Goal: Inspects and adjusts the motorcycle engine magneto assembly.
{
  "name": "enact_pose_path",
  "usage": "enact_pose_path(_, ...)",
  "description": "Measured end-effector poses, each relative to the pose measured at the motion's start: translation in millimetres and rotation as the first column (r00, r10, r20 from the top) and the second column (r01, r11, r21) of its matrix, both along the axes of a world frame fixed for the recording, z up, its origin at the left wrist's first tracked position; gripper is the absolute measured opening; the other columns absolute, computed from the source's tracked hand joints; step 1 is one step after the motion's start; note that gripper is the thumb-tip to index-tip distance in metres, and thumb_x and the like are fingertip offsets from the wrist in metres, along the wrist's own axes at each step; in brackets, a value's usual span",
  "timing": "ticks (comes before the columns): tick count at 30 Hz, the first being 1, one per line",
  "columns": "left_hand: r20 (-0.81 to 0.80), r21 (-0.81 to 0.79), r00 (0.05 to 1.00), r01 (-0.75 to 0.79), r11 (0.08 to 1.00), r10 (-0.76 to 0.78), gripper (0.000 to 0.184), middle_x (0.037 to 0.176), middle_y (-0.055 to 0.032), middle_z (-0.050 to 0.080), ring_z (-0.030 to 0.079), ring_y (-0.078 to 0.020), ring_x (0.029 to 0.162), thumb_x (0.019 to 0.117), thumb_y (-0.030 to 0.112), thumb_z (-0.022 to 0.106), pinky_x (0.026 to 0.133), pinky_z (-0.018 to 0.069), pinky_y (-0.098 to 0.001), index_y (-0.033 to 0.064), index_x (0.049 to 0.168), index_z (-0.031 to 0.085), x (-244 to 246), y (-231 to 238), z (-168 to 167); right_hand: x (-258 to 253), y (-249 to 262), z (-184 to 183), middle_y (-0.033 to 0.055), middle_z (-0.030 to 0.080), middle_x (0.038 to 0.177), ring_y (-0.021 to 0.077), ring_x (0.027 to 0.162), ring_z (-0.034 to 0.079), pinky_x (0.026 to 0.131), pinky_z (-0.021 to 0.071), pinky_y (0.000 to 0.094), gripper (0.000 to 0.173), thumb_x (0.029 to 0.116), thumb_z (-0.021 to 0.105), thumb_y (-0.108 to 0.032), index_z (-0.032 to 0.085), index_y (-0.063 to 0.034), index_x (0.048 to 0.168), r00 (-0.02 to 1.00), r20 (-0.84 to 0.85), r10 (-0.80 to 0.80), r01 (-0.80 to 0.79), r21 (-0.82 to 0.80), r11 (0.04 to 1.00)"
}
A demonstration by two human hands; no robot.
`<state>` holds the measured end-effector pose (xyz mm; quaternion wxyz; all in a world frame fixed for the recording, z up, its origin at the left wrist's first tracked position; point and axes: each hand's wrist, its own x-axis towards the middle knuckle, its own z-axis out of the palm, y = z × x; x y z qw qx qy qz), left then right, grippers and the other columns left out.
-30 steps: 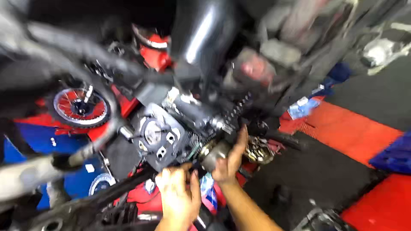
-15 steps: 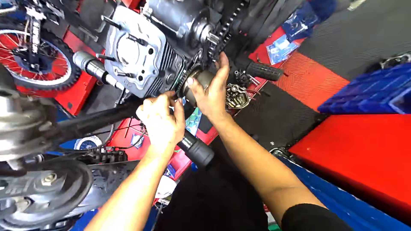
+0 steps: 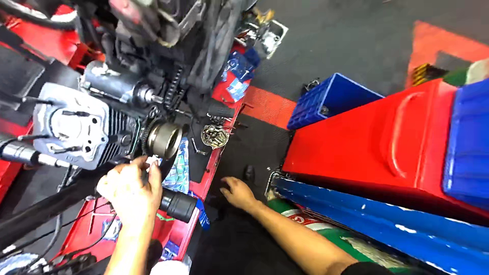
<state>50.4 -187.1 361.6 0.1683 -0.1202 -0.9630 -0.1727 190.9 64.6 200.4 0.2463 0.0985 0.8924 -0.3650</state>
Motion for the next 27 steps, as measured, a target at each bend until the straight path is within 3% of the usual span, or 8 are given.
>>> enact_pose_path(3, 0.023, 0.102, 0.979, 0.198, 0.975, -0.202, 0.041, 0.103, -0.0135, 0.072, 0.065, -0.0341, 0.104, 0.0963, 0.041, 0.066, 0.101, 0.0445, -0.0572, 0.0043, 0.116, 0.070, 12.7, 20.6, 4.3, 1.4, 38.2, -20.2, 0.0109, 0.066, 0.135, 0.0278, 0.126, 0.063, 0.107, 0.0510, 0.0528, 0.043, 0.1025, 0.057, -0.037, 0.063, -0.0141, 0.138, 0.991, 0.104, -0.088, 0.078, 0.093, 0.993)
enact_pose_path(7, 0.234, 0.065, 0.956, 0.164, 0.984, -0.175, 0.059, 0.108, -0.0097, 0.074, 0.067, -0.0296, 0.107, 0.0924, 0.053, 0.064, 0.099, 0.0494, -0.0556, 0.0055, 0.128, 0.066, 6.0, 27.6, -3.5, -39.0, 72.9, -44.0, 0.0120, 0.070, 0.124, 0.0302, 0.115, 0.068, 0.097, 0.0556, 0.0553, 0.037, 0.1024, 0.058, -0.030, 0.064, -0.0145, 0.135, 0.978, 0.111, -0.179, 0.163, 0.137, 0.977)
enact_pose_path(11, 0.233, 0.083, 0.952, 0.186, 0.979, -0.200, 0.050, 0.100, -0.0066, 0.075, 0.068, -0.0228, 0.099, 0.0920, 0.046, 0.065, 0.092, 0.0532, -0.0491, 0.0044, 0.119, 0.070, -1.5, 24.0, -8.8, -102.0, 101.0, -63.4, 0.0138, 0.071, 0.120, 0.0340, 0.111, 0.069, 0.092, 0.0564, 0.0603, 0.036, 0.1016, 0.058, -0.029, 0.064, -0.0151, 0.134, 0.972, 0.131, -0.197, 0.177, 0.149, 0.973)
enact_pose_path(15, 0.236, 0.124, 0.950, 0.179, 0.976, -0.204, 0.039, 0.098, -0.0044, 0.074, 0.068, -0.0185, 0.097, 0.0915, 0.039, 0.068, 0.090, 0.0549, -0.0449, 0.0065, 0.111, 0.072, 0.6, 24.6, -9.2, -156.9, 113.8, -88.3, 0.0148, 0.074, 0.106, 0.0360, 0.101, 0.072, 0.083, 0.0573, 0.0631, 0.027, 0.1010, 0.059, -0.033, 0.071, -0.0127, 0.115, 0.989, 0.111, -0.103, 0.090, 0.113, 0.989)
enact_pose_path(18, 0.257, 0.144, 0.949, 0.148, 0.978, -0.181, 0.035, 0.098, -0.0032, 0.074, 0.068, -0.0171, 0.098, 0.0911, 0.035, 0.069, 0.092, 0.0553, -0.0437, 0.0075, 0.111, 0.072, 2.4, 25.8, -11.5, -179.0, 112.4, -102.8, 0.0146, 0.073, 0.104, 0.0351, 0.101, 0.071, 0.084, 0.0559, 0.0633, 0.051, 0.1045, 0.047, -0.056, 0.073, -0.0125, 0.104, 0.973, 0.232, 0.001, -0.015, 0.057, 0.998)
enact_pose_path(22, 0.286, 0.116, 0.947, 0.115, 0.987, -0.144, 0.034, 0.100, -0.0025, 0.074, 0.068, -0.0167, 0.099, 0.0905, 0.036, 0.069, 0.092, 0.0556, -0.0431, 0.0097, 0.112, 0.072, 1.3, 25.2, -9.5, -177.8, 96.1, -110.4, 0.0120, 0.073, 0.112, 0.0338, 0.107, 0.070, 0.087, 0.0563, 0.0627, 0.031, 0.1006, 0.057, -0.041, 0.073, -0.0181, 0.111, 0.900, 0.360, 0.244, -0.264, 0.007, 0.965)
enact_pose_path(25, 0.316, 0.097, 0.941, 0.094, 0.991, -0.120, 0.036, 0.100, -0.0032, 0.074, 0.068, -0.0179, 0.100, 0.0887, 0.037, 0.068, 0.092, 0.0555, -0.0445, 0.0103, 0.111, 0.072, -0.6, 27.7, -7.1, -163.6, 72.6, -112.3, 0.0125, 0.073, 0.111, 0.0351, 0.105, 0.070, 0.084, 0.0567, 0.0636, 0.032, 0.0992, 0.058, -0.044, 0.074, -0.0171, 0.109, 0.835, 0.391, 0.387, -0.417, -0.010, 0.909)
enact_pose_path(27, 0.344, 0.080, 0.933, 0.083, 0.993, -0.106, 0.036, 0.101, -0.0023, 0.074, 0.068, -0.0177, 0.100, 0.0878, 0.038, 0.069, 0.093, 0.0549, -0.0456, 0.0115, 0.112, 0.072, -1.5, 30.4, -5.2, -154.7, 46.8, -114.3, 0.0160, 0.072, 0.113, 0.0385, 0.103, 0.070, 0.078, 0.0571, 0.0639, 0.030, 0.0953, 0.064, -0.035, 0.070, -0.0144, 0.115, 0.794, 0.368, 0.484, -0.515, -0.018, 0.857)
